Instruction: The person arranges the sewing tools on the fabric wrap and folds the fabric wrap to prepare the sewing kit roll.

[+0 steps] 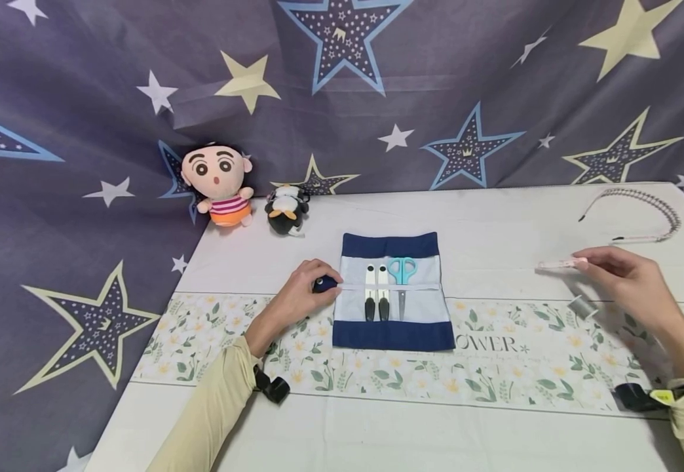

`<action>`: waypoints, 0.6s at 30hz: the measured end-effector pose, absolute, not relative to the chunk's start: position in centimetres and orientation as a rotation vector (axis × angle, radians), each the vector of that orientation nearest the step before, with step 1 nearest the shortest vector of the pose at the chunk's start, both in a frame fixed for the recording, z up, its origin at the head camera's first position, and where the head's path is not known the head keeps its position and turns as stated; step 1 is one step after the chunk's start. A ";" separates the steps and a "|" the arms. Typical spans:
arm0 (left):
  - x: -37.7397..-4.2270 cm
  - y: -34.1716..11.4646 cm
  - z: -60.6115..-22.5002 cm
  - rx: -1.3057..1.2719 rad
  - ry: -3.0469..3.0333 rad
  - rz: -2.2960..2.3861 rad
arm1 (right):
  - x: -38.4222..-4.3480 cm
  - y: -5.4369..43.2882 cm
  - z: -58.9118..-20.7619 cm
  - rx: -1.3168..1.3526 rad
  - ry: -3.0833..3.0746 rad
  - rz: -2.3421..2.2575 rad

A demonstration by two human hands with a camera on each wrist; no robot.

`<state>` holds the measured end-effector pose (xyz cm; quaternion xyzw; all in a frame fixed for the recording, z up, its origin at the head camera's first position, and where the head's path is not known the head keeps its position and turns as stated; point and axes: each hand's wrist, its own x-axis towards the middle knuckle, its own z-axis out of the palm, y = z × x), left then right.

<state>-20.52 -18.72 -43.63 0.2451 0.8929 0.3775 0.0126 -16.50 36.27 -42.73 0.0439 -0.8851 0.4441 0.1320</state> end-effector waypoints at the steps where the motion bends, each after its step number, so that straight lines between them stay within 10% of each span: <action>1: -20.5 -18.7 -43.6 0.767 2.783 1.178 | -16.6 36.1 -42.6 0.142 -2.565 1.298; 18: -20.5 -18.7 -43.6 0.765 2.783 1.170 | -18.6 32.0 -41.0 0.253 -2.525 1.491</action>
